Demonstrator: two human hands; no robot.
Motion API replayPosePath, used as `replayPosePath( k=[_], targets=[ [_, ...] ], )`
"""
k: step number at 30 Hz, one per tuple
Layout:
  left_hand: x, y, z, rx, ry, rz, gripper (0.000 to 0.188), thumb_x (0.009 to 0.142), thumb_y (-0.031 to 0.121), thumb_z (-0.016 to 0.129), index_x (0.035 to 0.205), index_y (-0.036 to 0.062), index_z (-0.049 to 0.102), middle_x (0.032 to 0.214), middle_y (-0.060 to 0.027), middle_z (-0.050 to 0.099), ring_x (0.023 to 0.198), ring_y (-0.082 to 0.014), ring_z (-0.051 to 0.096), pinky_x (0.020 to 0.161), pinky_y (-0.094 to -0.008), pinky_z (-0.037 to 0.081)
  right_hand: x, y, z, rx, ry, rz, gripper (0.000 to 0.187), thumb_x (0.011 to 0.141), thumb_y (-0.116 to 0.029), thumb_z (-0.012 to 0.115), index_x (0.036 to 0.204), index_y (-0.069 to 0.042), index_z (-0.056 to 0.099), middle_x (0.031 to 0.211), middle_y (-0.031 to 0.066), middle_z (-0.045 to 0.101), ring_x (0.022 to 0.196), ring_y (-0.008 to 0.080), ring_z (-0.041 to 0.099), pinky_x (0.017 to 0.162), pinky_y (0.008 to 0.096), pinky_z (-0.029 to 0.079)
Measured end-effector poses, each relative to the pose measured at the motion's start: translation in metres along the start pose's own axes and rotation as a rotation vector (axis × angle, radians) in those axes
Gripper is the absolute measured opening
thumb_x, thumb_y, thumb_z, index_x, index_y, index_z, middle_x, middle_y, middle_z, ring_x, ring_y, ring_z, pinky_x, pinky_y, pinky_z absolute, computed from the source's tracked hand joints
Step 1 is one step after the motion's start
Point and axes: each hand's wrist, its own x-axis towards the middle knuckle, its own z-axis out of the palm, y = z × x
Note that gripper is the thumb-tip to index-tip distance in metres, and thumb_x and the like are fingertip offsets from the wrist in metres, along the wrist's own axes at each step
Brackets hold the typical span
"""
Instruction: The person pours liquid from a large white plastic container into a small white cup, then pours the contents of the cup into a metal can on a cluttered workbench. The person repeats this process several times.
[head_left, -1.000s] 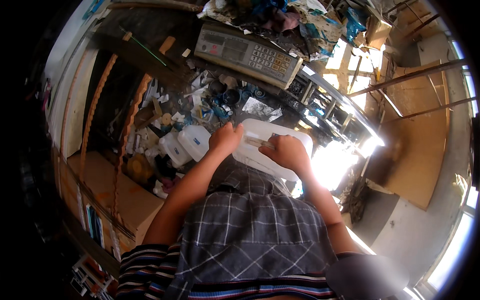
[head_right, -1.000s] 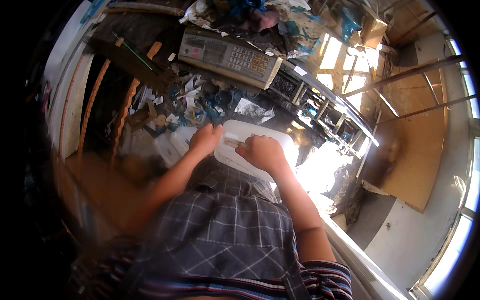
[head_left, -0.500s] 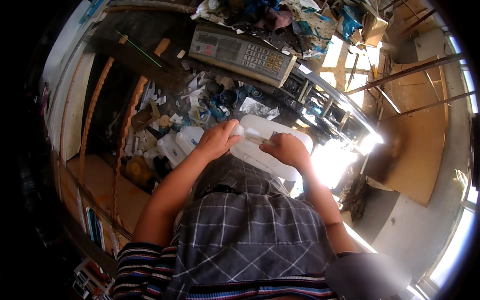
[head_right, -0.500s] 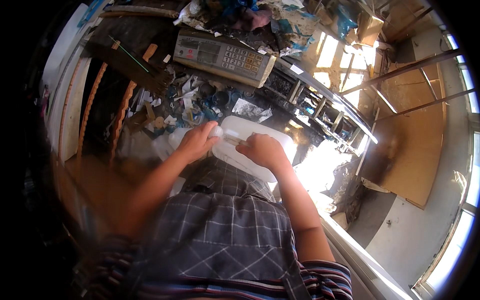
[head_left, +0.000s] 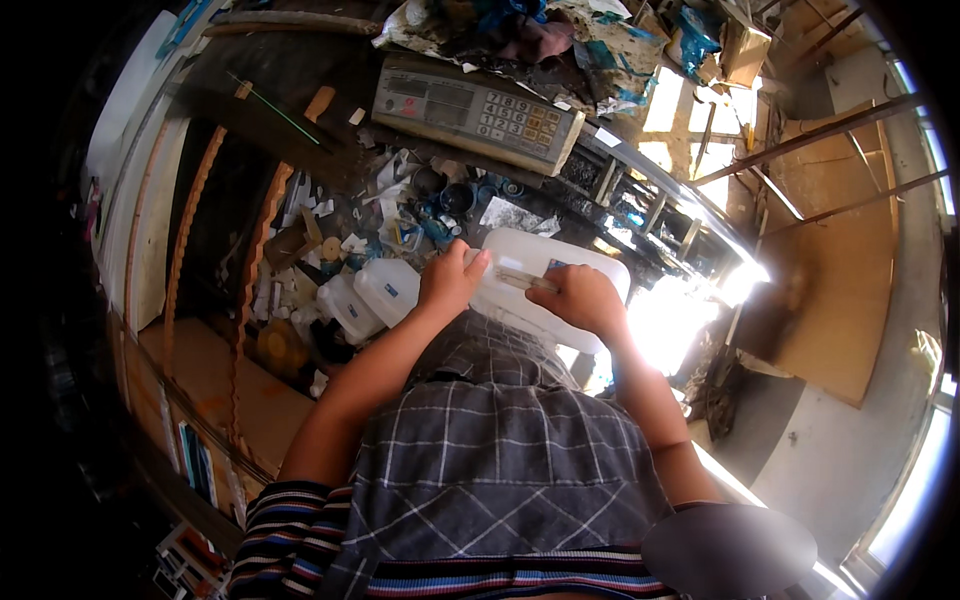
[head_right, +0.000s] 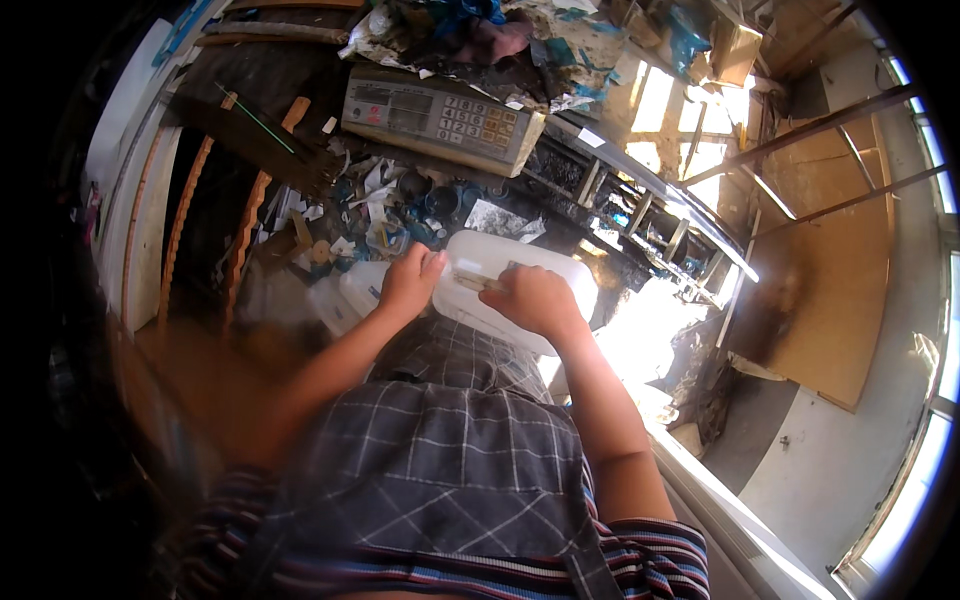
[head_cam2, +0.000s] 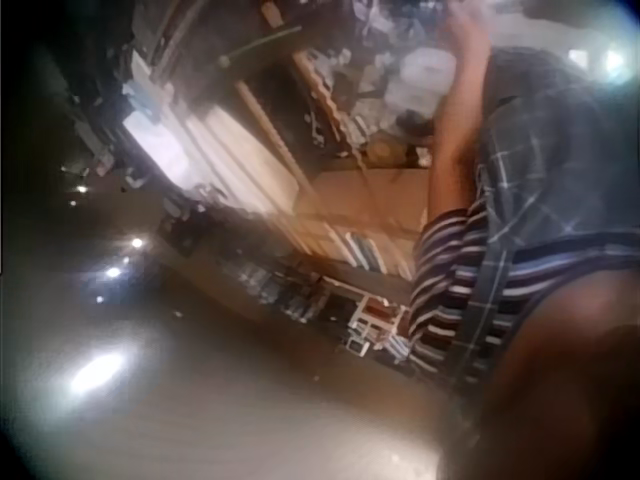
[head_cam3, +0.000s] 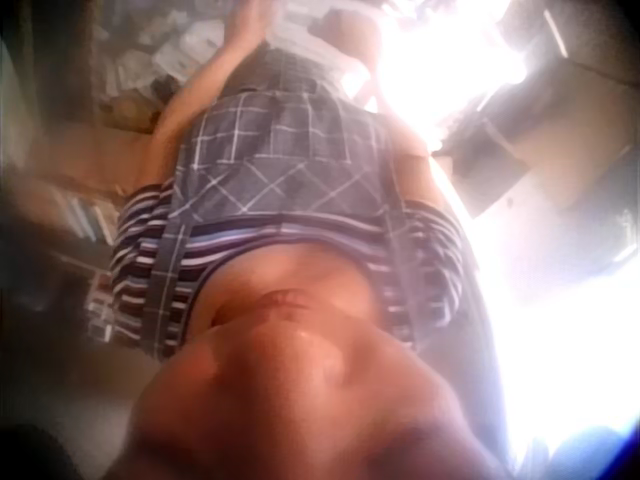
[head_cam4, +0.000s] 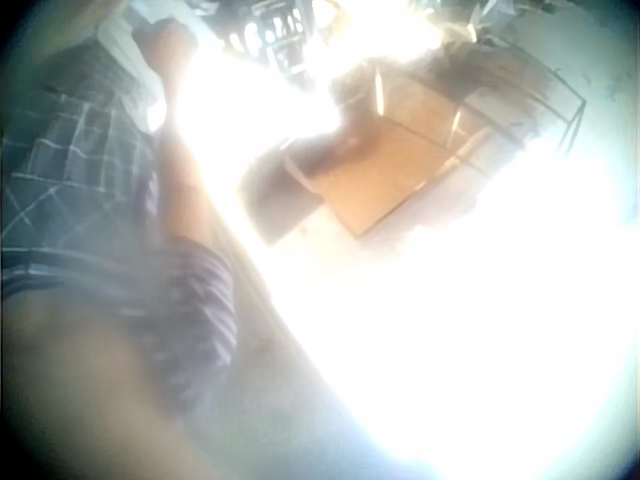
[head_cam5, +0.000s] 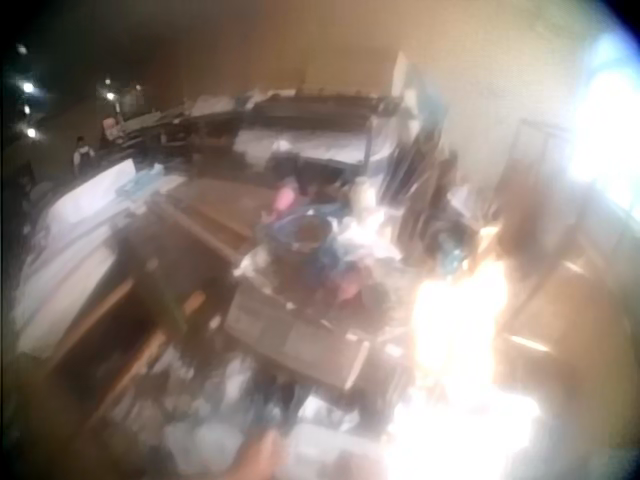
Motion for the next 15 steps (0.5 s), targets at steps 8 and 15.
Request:
replayPosePath(
  k=[8, 15],
  targets=[
    [0.004, -0.036, 0.002, -0.884, -0.295, -0.277, 0.043, 0.096, 0.051, 0.047, 0.093, 0.0087, 0.054, 0.061, -0.0016, 0.049, 0.044, -0.016, 0.046, 0.043, -0.0298, 0.044, -0.004, 0.014, -0.005, 0.063, -0.035, 0.015, 0.04, 0.081, -0.045, 0.067, 0.083, -0.006, 0.071, 0.07, 0.0155, 0.065, 0.066, 0.0338, 0.063, 0.063, 0.0426, 0.047],
    [0.006, -0.033, -0.044, -1.649, -0.415, -0.375, 0.041, 0.098, 0.049, 0.04, 0.111, 0.0127, 0.056, 0.084, -0.004, 0.057, 0.072, -0.0141, 0.053, 0.064, -0.0293, 0.043, -0.024, 0.06, -0.01, 0.32, -0.1, 0.307, 0.048, 0.081, -0.047, 0.065, 0.09, 0.0, 0.069, 0.073, 0.0189, 0.065, 0.07, 0.0313, 0.064, 0.066, 0.0396, 0.048]
  ],
)
